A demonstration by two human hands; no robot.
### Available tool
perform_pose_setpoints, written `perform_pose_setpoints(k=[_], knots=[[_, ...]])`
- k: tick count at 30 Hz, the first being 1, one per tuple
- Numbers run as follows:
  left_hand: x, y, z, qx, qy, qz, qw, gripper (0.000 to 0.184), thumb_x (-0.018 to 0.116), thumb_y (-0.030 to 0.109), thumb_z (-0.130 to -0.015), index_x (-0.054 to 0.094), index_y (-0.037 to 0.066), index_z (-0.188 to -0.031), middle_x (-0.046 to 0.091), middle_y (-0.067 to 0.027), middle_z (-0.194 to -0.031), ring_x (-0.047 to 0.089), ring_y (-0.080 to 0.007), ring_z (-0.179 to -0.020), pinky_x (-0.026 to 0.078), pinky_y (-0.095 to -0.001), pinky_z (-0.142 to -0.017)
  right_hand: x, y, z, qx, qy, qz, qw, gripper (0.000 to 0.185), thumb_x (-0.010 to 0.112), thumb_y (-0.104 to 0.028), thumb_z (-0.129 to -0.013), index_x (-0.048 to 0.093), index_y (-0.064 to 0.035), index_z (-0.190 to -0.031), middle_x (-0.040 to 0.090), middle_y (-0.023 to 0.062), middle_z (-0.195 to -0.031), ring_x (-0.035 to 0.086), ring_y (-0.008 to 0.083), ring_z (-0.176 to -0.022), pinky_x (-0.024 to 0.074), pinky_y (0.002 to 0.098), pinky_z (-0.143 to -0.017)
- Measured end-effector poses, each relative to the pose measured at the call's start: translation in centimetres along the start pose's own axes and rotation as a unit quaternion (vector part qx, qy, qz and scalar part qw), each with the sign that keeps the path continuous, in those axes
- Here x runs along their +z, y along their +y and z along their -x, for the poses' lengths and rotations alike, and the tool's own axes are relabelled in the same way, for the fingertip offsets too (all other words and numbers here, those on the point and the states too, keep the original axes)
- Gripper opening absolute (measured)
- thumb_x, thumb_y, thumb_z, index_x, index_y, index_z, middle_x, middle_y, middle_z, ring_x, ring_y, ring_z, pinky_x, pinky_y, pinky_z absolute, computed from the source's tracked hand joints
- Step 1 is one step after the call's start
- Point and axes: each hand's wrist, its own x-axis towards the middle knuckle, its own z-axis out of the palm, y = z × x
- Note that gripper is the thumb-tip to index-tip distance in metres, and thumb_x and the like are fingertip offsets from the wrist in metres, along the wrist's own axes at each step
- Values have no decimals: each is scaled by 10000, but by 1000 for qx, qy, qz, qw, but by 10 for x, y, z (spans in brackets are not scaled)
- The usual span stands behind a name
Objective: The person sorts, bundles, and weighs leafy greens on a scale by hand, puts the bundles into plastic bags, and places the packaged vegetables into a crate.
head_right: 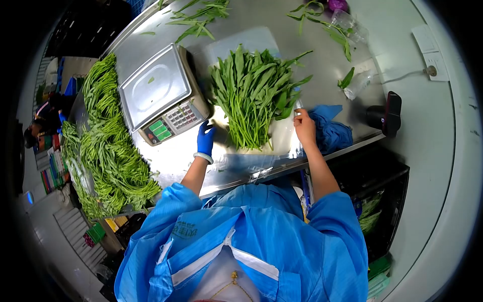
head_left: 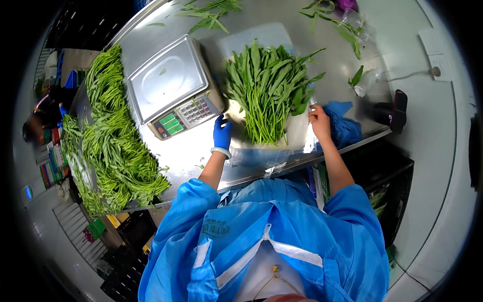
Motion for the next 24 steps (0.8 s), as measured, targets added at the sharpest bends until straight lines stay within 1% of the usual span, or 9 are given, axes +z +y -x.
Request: perform_pose_setpoints(k=[1, 2, 6, 9, 13, 15, 18, 21, 24], knots=[[0, -3, -1, 2, 4, -16, 1000, 513, 636, 104, -845, 469, 34, -1326, 602, -133, -1143, 586, -200, -984, 478, -306, -851, 0, 1, 0, 7, -7, -40, 999, 323, 604, -38, -803, 584, -34, -1125, 681, 127, -840, 663, 268, -785, 509, 348, -705], [1, -6, -3, 14, 24, -39, 999, 537, 664, 90, -830, 472, 13, -1326, 612, -124, -1118, 585, -151, -922, 486, -268, -799, 0, 2, -1, 13, -13, -78, 997, 319, 622, -40, -799, 581, -19, -1115, 679, 125, -835, 662, 244, -777, 508, 336, -700], [3, -31, -10, 85, 82, -123, 985, 540, 713, 154, -745, 555, 50, -1250, 596, -192, -1177, 581, -327, -1053, 465, -397, -918, 5, -4, -2, -3, -20, -65, 998, 304, 655, -17, -788, 571, 3, -1079, 670, 127, -841, 655, 214, -770, 506, 316, -695], [12, -14, 2, 94, 106, -176, 974, 527, 706, 144, -750, 555, 50, -1246, 603, -177, -1166, 592, -317, -1021, 475, -393, -895, 3, -5, -3, -28, -24, -42, 998, 259, 668, -1, -772, 589, 4, -1018, 669, 128, -854, 658, 214, -779, 507, 304, -696], [20, -10, 9, 27, 66, -69, 995, 478, 681, 107, -759, 559, 49, -1217, 638, -130, -1000, 625, -272, -856, 505, -367, -796, -14, 14, 3, -25, -21, -29, 999, 208, 633, 13, -784, 618, -4, -991, 668, 138, -876, 662, 216, -795, 508, 307, -701], [29, -1, 16, 7, 26, 10, 1000, 448, 665, 99, -784, 552, 56, -1215, 624, -79, -879, 616, -187, -722, 505, -320, -649, -32, 10, 13, -18, -34, -33, 999, 203, 614, 19, -789, 628, -8, -990, 668, 141, -880, 665, 217, -799, 509, 312, -706], [33, 45, 26, -65, -66, 55, 994, 383, 639, 114, -823, 564, 55, -1195, 612, -52, -797, 590, -124, -610, 461, -269, -509, -55, -5, 14, -115, -61, 37, 991, 236, 573, 38, -799, 632, 1, -1024, 659, 129, -940, 640, 267, -861, 504, 342, -734], [31, 49, 9, -114, -237, -2, 965, 240, 585, 149, -855, 652, 50, -1063, 675, -73, -799, 610, -137, -615, 476, -272, -526, -65, -30, 10, -253, -48, 198, 946, 198, 601, 20, -770, 649, -18, -959, 633, 95, -915, 593, 285, -896, 485, 369, -765], [39, 51, 8, -30, -256, -103, 961, 257, 552, 168, -859, 663, 47, -1056, 701, -134, -848, 662, -225, -675, 513, -349, -583, -66, -46, -5, -374, -52, 328, 866, 155, 631, -20, -699, 648, -54, -850, 587, 64, -839, 548, 269, -891, 457, 375, -797]])
